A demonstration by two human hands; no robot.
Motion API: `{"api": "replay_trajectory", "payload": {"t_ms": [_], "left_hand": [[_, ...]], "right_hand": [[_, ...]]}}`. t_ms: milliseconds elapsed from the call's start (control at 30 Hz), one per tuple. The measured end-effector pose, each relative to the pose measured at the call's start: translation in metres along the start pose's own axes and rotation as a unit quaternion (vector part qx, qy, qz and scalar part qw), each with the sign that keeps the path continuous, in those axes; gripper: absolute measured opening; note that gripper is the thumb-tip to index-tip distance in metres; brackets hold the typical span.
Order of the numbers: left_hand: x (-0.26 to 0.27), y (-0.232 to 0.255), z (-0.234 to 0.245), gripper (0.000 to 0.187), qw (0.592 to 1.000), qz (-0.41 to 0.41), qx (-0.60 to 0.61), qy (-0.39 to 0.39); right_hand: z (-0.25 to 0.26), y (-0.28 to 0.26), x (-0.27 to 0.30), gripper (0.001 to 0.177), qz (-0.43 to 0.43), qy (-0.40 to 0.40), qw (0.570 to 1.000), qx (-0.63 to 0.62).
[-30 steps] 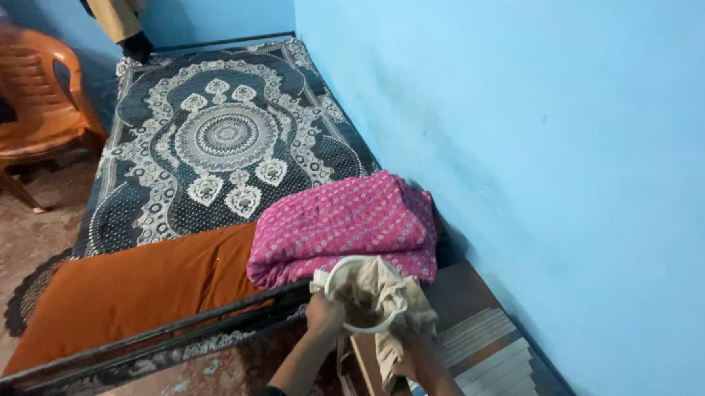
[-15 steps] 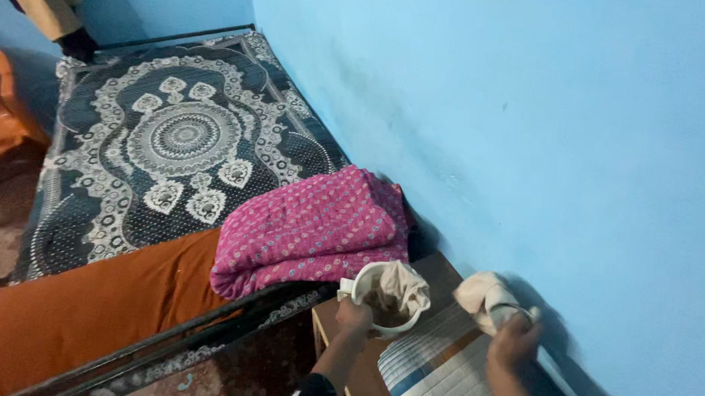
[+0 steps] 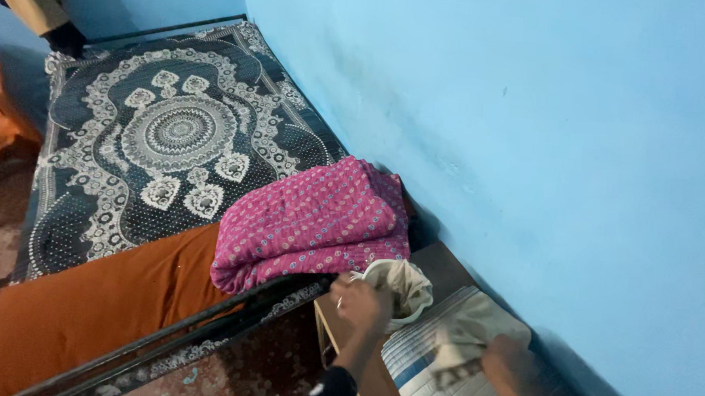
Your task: The person wipes a tripod and ring light with a cloth, then wipes a desk lamp. The person uses a cloth to clean the tripod legs and ring light, then moves to a desk lamp and wipes it with the same cloth.
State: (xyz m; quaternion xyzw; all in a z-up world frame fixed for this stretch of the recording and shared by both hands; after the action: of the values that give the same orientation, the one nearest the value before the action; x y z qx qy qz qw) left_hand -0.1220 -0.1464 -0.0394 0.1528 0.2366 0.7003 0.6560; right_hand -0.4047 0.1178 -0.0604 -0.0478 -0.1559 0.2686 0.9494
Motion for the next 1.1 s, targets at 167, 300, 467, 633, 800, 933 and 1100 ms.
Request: {"api": "replay_trajectory", "payload": {"t_ms": [167,300,467,633,800,933,1100], "left_hand": [[0.021,0.041,-0.091,0.064,0.778,0.232,0.524,-0.258],[0.026,0.069,-0.070,0.055,0.905,0.082,0.284,-0.307],[0.021,0.072,-0.039,0.039,0.933,-0.002,0.262,-0.248],[0.001,0.055,-0.001,0.026,0.945,-0.099,0.211,-0.230],[0.005,0.050,0.072,0.017,0.969,-0.223,0.035,-0.105],[0.010,0.051,0.103,0.017,0.976,-0.169,0.049,-0.127],[0.007,0.032,0.095,0.030,0.973,-0.117,0.117,-0.163]], "right_hand": [[0.059,-0.011,0.031,0.041,-0.031,0.089,0.995,-0.022],[0.090,-0.064,0.069,0.050,0.045,0.091,0.994,0.034],[0.117,-0.146,0.104,0.049,0.282,0.172,0.921,-0.209],[0.092,-0.216,0.098,0.055,0.404,0.138,0.872,-0.239],[-0.006,-0.249,0.040,0.049,0.367,-0.013,0.930,0.017],[-0.049,-0.254,-0.013,0.046,0.307,-0.085,0.943,0.096],[-0.095,-0.260,-0.043,0.042,0.278,-0.153,0.940,0.128]]}}
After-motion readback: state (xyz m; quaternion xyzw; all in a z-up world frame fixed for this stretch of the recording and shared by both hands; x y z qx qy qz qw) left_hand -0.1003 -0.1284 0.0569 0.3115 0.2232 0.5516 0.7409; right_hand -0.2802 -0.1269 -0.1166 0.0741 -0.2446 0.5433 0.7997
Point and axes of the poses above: each hand's wrist, its own x-axis away from the middle knuckle, its own z-axis out of the back of the hand, y = z × x, the point moved 8 cm from there along -x, towards the middle knuckle, and after that the axes turned 1 degree about -x, right-handed, at the moved point
